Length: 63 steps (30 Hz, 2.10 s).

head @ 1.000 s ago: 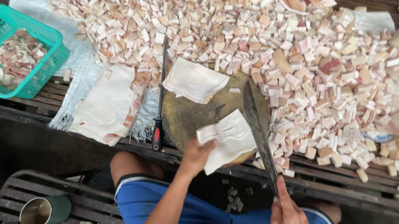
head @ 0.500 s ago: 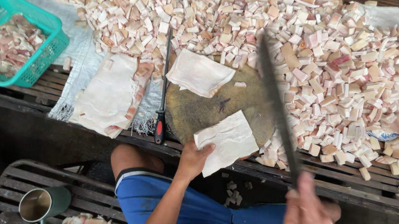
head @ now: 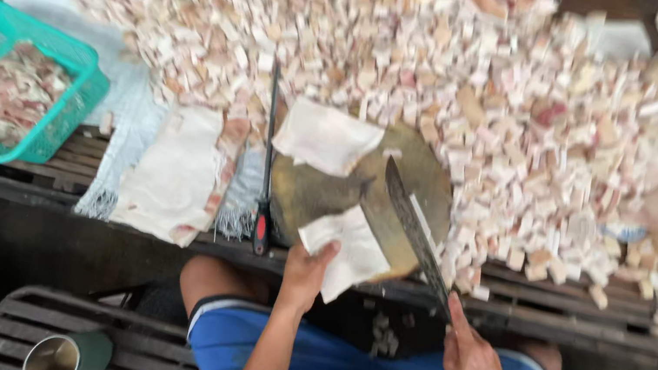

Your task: The person is chopping large sheets of pork skin into small, uniform cubes using a large cleaver on a wooden cutting board.

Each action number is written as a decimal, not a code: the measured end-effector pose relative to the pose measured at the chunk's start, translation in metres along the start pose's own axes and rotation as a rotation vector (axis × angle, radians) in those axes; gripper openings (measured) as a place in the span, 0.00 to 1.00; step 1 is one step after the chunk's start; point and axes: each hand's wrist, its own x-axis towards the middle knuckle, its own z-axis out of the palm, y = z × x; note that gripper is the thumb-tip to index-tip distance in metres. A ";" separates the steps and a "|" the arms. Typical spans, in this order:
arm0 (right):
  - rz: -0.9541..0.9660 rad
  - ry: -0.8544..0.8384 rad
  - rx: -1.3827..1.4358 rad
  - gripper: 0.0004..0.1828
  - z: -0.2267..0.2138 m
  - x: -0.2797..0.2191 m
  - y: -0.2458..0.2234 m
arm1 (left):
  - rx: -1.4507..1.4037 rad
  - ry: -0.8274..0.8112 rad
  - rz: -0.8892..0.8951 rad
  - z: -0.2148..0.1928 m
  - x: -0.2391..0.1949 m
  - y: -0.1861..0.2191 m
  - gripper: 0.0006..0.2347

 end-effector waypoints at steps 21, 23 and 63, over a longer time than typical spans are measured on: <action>-0.160 -0.005 0.093 0.38 -0.009 0.001 -0.067 | 0.288 0.205 0.076 0.005 -0.028 0.021 0.16; -0.175 0.140 0.139 0.33 -0.031 -0.003 -0.065 | 0.277 0.215 0.080 0.004 -0.030 0.019 0.16; -0.100 -0.052 -0.007 0.39 -0.006 0.007 -0.056 | 0.355 0.122 -0.131 0.016 0.029 0.003 0.21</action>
